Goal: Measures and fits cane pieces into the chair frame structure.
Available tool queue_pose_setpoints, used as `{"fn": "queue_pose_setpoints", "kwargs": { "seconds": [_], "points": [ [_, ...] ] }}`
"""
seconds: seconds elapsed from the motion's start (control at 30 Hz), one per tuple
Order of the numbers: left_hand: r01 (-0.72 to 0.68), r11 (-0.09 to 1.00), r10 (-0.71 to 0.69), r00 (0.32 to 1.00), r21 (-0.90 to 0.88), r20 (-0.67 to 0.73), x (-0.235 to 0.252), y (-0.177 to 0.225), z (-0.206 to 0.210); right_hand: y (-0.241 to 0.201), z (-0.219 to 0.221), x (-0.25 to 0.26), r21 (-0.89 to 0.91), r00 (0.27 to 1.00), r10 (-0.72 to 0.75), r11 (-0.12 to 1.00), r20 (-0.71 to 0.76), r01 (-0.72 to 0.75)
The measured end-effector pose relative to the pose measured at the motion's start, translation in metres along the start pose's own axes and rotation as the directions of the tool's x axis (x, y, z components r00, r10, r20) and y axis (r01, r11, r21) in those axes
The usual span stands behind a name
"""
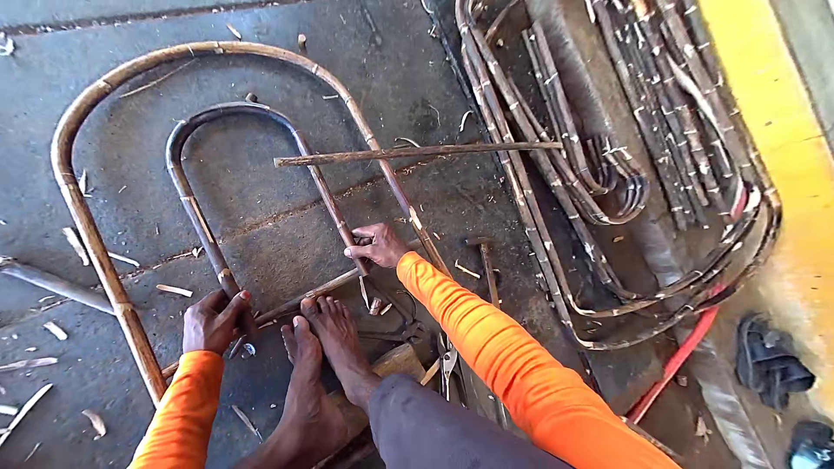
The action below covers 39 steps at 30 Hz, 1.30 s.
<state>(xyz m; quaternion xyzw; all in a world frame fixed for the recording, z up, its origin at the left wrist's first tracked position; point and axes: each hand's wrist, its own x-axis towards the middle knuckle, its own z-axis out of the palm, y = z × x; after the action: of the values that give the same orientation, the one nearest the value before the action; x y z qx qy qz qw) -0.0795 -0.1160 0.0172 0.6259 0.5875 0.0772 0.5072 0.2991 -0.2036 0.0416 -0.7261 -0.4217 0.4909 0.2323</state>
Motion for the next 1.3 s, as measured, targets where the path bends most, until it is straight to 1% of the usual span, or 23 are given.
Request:
{"fn": "queue_pose_setpoints", "kwargs": {
  "seconds": [0.17, 0.27, 0.43, 0.63, 0.67, 0.7, 0.73, 0.77, 0.8, 0.83, 0.87, 0.9, 0.97, 1.0, 1.07, 1.1, 1.13, 1.17, 1.23, 1.3],
  "points": [
    [0.048, 0.998, -0.048, 0.999, -0.038, 0.016, -0.008, -0.012, -0.013, 0.002, 0.024, -0.017, -0.016, 0.999, -0.01, 1.0, -0.03, 0.01],
    [0.071, 0.995, -0.07, 0.998, -0.072, 0.008, -0.011, -0.014, -0.013, 0.003, 0.028, -0.017, -0.031, 1.0, -0.002, 1.0, -0.019, 0.001],
    [0.036, 0.998, -0.036, 0.999, -0.057, 0.006, -0.008, -0.015, -0.013, 0.002, 0.026, -0.015, -0.042, 1.0, 0.001, 0.999, -0.011, -0.001],
    [-0.005, 1.0, 0.005, 1.0, -0.023, 0.008, -0.007, -0.016, -0.012, 0.002, 0.025, -0.015, -0.108, 0.999, 0.031, 0.994, 0.007, -0.031],
    [-0.012, 1.0, 0.012, 1.0, -0.013, 0.012, -0.007, -0.017, -0.012, -0.001, 0.022, -0.016, -0.131, 1.0, 0.005, 0.991, -0.013, -0.006],
    [-0.015, 1.0, 0.015, 1.0, -0.007, 0.014, -0.007, -0.019, -0.012, -0.004, 0.017, -0.017, -0.182, 0.996, -0.054, 0.982, -0.076, 0.039],
    [-0.014, 1.0, 0.014, 1.0, -0.002, 0.012, -0.007, -0.02, -0.012, -0.008, 0.009, -0.017, -0.252, 0.977, -0.129, 0.964, -0.171, 0.083],
    [-0.008, 1.0, 0.008, 1.0, 0.003, 0.009, -0.007, -0.021, -0.013, -0.014, -0.001, -0.015, -0.335, 0.937, -0.213, 0.935, -0.278, 0.113],
    [-0.002, 1.0, 0.002, 1.0, 0.003, 0.005, -0.008, -0.019, -0.014, -0.02, -0.014, -0.01, -0.424, 0.885, -0.286, 0.899, -0.368, 0.115],
    [0.006, 1.0, -0.006, 1.0, 0.005, 0.004, -0.008, -0.016, -0.015, -0.027, -0.029, -0.003, -0.508, 0.846, -0.324, 0.858, -0.424, 0.073],
    [0.018, 1.0, -0.018, 1.0, 0.017, 0.008, -0.009, -0.014, -0.016, -0.031, -0.046, 0.006, -0.582, 0.835, -0.333, 0.813, -0.438, 0.019],
    [0.029, 0.999, -0.029, 0.999, 0.035, 0.017, -0.009, -0.012, -0.017, -0.032, -0.063, 0.016, -0.65, 0.851, -0.318, 0.759, -0.418, -0.036],
    [0.024, 0.998, -0.026, 0.999, 0.052, 0.027, -0.009, -0.01, -0.017, -0.024, -0.095, 0.032, -0.762, 0.917, -0.221, 0.636, -0.332, -0.123],
    [0.021, 0.998, -0.023, 0.999, 0.052, 0.029, -0.008, -0.01, -0.017, -0.017, -0.109, 0.037, -0.806, 0.94, -0.198, 0.58, -0.278, -0.116],
    [0.025, 0.998, -0.027, 0.999, 0.049, 0.034, -0.007, -0.008, -0.017, -0.007, -0.131, 0.038, -0.881, 0.956, -0.245, 0.473, -0.162, -0.028],
    [0.024, 0.999, -0.026, 0.999, 0.043, 0.035, -0.007, -0.008, -0.016, -0.004, -0.139, 0.035, -0.896, 0.947, -0.308, 0.439, -0.088, 0.059],
    [0.023, 0.999, -0.024, 0.999, 0.039, 0.04, -0.007, -0.01, -0.016, -0.003, -0.143, 0.027, -0.886, 0.922, -0.388, 0.427, -0.001, 0.179],
    [0.019, 0.999, -0.02, 0.999, 0.036, 0.045, -0.007, -0.011, -0.015, -0.003, -0.14, 0.016, -0.854, 0.876, -0.475, 0.421, 0.081, 0.307],
    [0.015, 1.0, -0.015, 0.999, 0.01, 0.047, -0.007, -0.012, -0.015, -0.012, -0.118, -0.014, -0.747, 0.785, -0.597, 0.442, 0.168, 0.497],
    [0.015, 1.0, -0.014, 0.999, -0.005, 0.051, -0.009, -0.01, -0.016, -0.012, -0.087, -0.044, -0.635, 0.745, -0.634, 0.492, 0.207, 0.596]
  ]
}}
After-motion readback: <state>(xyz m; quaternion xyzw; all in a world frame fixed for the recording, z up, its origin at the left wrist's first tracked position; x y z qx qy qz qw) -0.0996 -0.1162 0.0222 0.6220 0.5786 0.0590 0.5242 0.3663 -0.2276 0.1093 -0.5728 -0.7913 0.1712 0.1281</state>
